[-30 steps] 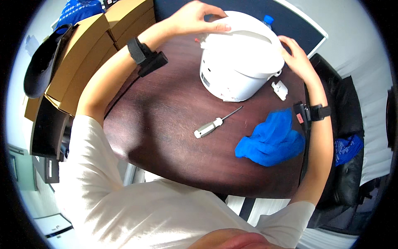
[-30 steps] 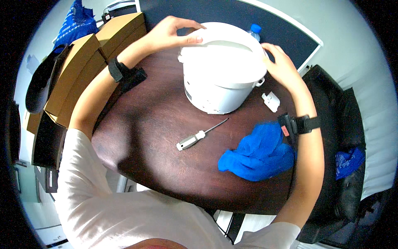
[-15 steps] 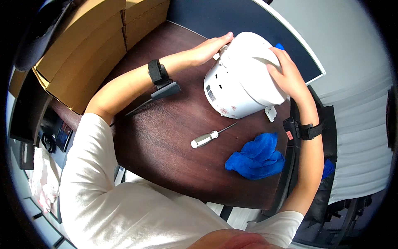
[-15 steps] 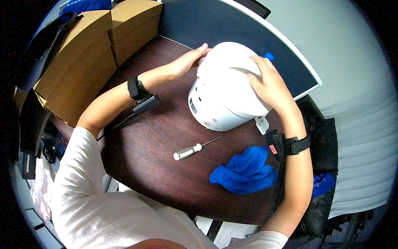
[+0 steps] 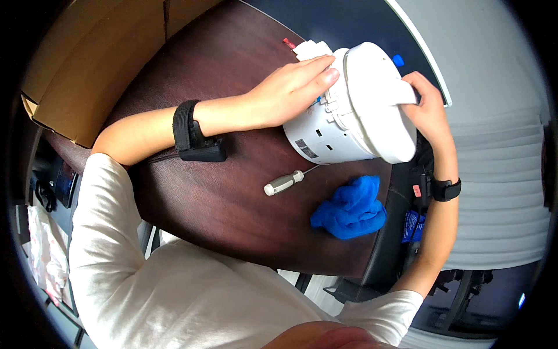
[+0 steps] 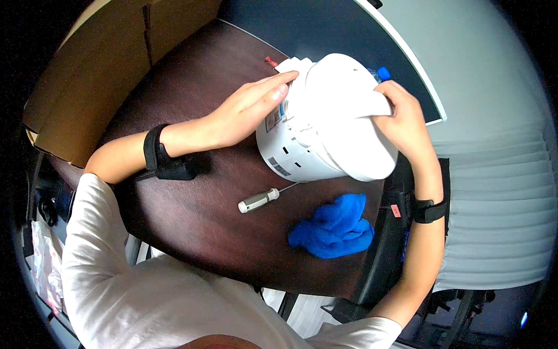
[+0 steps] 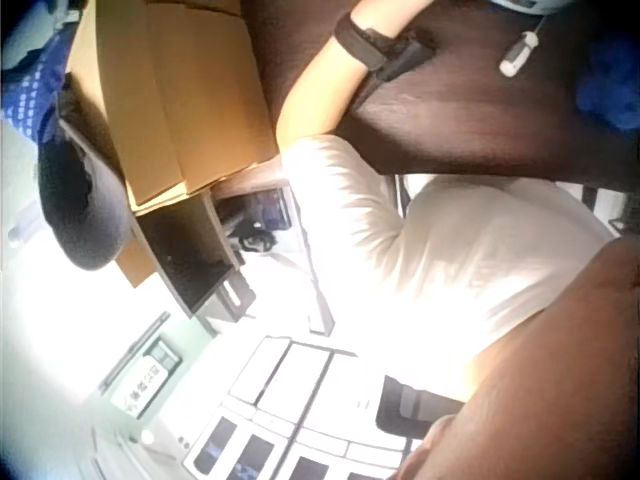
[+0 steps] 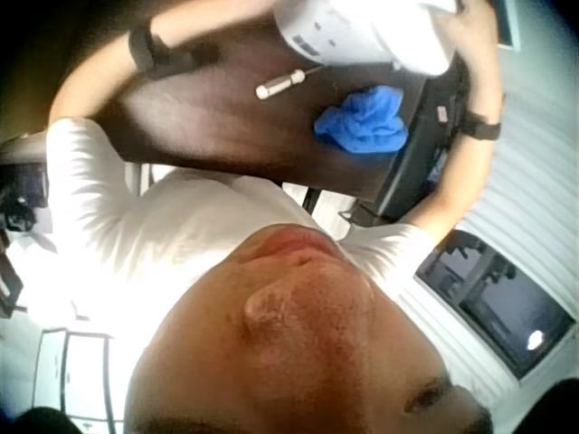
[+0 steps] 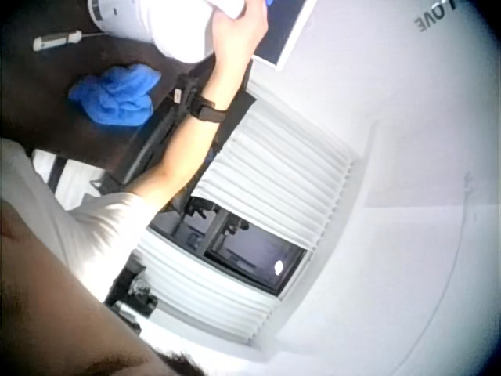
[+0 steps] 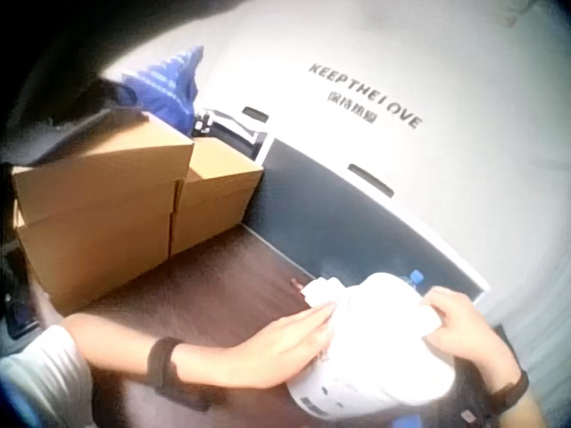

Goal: The person uses a screwdriver to tighten screws on the bottom of a white cylindrical appliance, then wipes the surface with a blue cloth. The person places the lid on the appliance and secures it.

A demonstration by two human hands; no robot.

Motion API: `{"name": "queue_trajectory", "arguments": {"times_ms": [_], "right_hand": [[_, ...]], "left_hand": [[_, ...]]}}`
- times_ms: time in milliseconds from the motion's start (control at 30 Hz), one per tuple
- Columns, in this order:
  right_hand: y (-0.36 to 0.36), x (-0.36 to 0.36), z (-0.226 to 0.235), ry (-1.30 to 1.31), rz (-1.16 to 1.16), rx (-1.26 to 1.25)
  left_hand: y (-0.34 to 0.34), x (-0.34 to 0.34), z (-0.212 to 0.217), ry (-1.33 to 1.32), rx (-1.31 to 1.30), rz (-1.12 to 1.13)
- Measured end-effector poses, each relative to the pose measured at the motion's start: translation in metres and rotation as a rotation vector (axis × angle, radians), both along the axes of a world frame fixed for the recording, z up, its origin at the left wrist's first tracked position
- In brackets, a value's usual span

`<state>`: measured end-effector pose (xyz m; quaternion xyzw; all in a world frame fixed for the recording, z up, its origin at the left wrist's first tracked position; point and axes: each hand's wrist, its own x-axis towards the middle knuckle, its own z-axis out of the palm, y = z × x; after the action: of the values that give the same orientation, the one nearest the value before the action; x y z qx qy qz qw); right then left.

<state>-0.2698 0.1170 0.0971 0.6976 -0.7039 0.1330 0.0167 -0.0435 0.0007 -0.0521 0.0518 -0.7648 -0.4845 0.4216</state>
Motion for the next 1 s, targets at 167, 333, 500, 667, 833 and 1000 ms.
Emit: {"name": "queue_trajectory", "arguments": {"times_ms": [167, 333, 500, 667, 833, 1000], "right_hand": [[0.005, -0.005, 0.028, 0.071, -0.141, -0.023], [0.002, 0.025, 0.04, -0.376, -0.406, 0.127], [0.0, 0.019, 0.029, -0.637, -0.487, 0.176], [-0.002, 0.018, 0.025, -0.689, -0.483, 0.183], [-0.007, 0.03, 0.012, -0.793, -0.523, 0.142], [-0.005, 0.031, 0.011, -0.858, -0.514, 0.163]], "left_hand": [[-0.003, -0.002, 0.001, 0.033, 0.047, -0.056], [-0.008, -0.002, 0.0, 0.037, 0.042, -0.058], [-0.008, -0.007, -0.004, 0.043, 0.043, -0.055], [-0.007, -0.007, -0.004, -0.013, 0.049, -0.016], [-0.006, -0.01, -0.006, 0.001, 0.032, 0.006], [-0.003, -0.012, -0.008, 0.025, -0.055, 0.086]]}}
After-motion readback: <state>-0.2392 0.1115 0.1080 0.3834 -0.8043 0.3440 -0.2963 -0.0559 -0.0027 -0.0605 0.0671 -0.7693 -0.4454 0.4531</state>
